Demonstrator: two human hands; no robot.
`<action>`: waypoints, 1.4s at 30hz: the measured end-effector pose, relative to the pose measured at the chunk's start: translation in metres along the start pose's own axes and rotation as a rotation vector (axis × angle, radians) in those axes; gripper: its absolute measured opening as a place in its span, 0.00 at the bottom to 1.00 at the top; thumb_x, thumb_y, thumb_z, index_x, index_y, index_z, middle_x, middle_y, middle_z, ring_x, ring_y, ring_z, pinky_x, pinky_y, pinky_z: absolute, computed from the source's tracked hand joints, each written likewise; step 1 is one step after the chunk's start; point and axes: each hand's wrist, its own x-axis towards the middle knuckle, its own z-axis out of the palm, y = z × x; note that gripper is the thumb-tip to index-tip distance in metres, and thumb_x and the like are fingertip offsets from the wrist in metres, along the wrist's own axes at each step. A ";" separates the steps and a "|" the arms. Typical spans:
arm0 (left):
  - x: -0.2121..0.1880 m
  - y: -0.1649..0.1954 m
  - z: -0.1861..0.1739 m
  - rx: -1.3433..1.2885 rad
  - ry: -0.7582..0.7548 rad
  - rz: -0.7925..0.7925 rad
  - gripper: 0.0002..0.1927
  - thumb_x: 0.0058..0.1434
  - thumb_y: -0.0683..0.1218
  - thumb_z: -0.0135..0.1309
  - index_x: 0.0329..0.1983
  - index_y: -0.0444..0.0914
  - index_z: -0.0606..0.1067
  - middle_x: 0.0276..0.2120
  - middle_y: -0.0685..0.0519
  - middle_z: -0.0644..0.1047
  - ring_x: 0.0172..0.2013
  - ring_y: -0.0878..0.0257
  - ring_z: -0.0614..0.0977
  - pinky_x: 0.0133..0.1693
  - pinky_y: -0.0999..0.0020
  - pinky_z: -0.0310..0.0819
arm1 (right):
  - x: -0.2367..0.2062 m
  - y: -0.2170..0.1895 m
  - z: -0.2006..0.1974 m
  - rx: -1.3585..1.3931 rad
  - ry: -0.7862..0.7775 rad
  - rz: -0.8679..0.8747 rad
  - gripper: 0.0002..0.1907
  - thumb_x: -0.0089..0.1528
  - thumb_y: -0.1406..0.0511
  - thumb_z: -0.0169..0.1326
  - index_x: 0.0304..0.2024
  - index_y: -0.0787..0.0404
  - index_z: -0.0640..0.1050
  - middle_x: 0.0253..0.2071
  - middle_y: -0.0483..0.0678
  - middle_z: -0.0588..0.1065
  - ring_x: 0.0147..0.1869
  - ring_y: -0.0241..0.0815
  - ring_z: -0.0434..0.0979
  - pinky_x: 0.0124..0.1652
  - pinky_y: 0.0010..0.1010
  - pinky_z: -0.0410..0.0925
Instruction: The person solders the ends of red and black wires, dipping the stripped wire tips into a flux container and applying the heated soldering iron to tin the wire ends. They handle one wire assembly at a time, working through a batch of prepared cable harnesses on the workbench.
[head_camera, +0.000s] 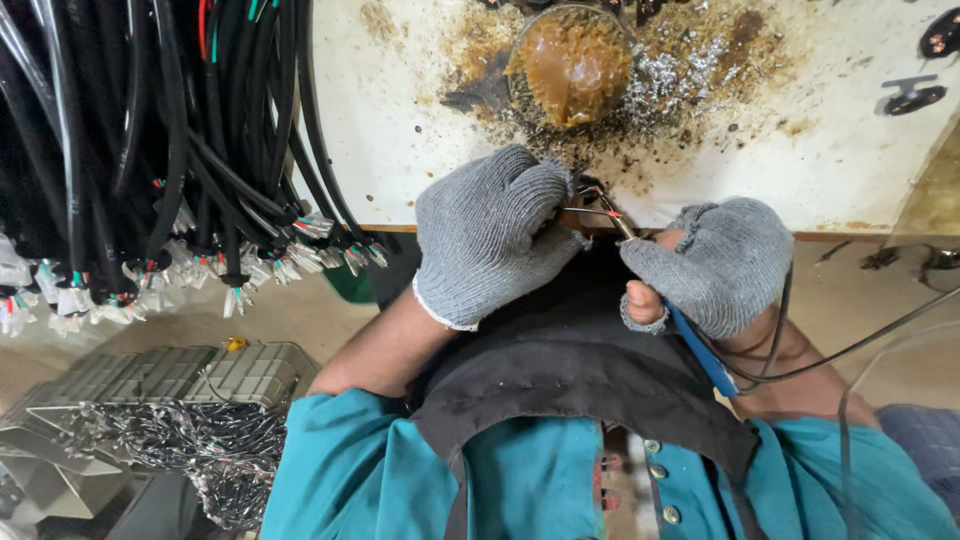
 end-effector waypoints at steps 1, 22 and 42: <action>0.000 0.000 0.000 0.000 0.001 0.004 0.15 0.49 0.51 0.69 0.34 0.45 0.75 0.29 0.52 0.72 0.28 0.52 0.77 0.29 0.55 0.67 | -0.001 0.001 0.001 0.007 -0.010 0.001 0.14 0.51 0.56 0.69 0.36 0.52 0.83 0.24 0.44 0.74 0.26 0.50 0.74 0.26 0.43 0.63; 0.000 -0.001 0.000 -0.009 0.045 0.038 0.13 0.52 0.50 0.68 0.33 0.46 0.74 0.28 0.53 0.72 0.27 0.53 0.77 0.29 0.56 0.68 | -0.003 0.000 0.008 -0.049 -0.300 0.094 0.07 0.49 0.56 0.65 0.30 0.46 0.84 0.20 0.42 0.76 0.20 0.49 0.75 0.22 0.44 0.62; -0.001 -0.001 -0.001 -0.005 0.055 0.045 0.12 0.53 0.49 0.67 0.35 0.46 0.75 0.30 0.53 0.72 0.29 0.52 0.78 0.30 0.56 0.68 | 0.002 -0.008 -0.006 0.003 -0.055 0.035 0.11 0.53 0.55 0.64 0.33 0.52 0.83 0.24 0.47 0.73 0.29 0.54 0.74 0.29 0.46 0.62</action>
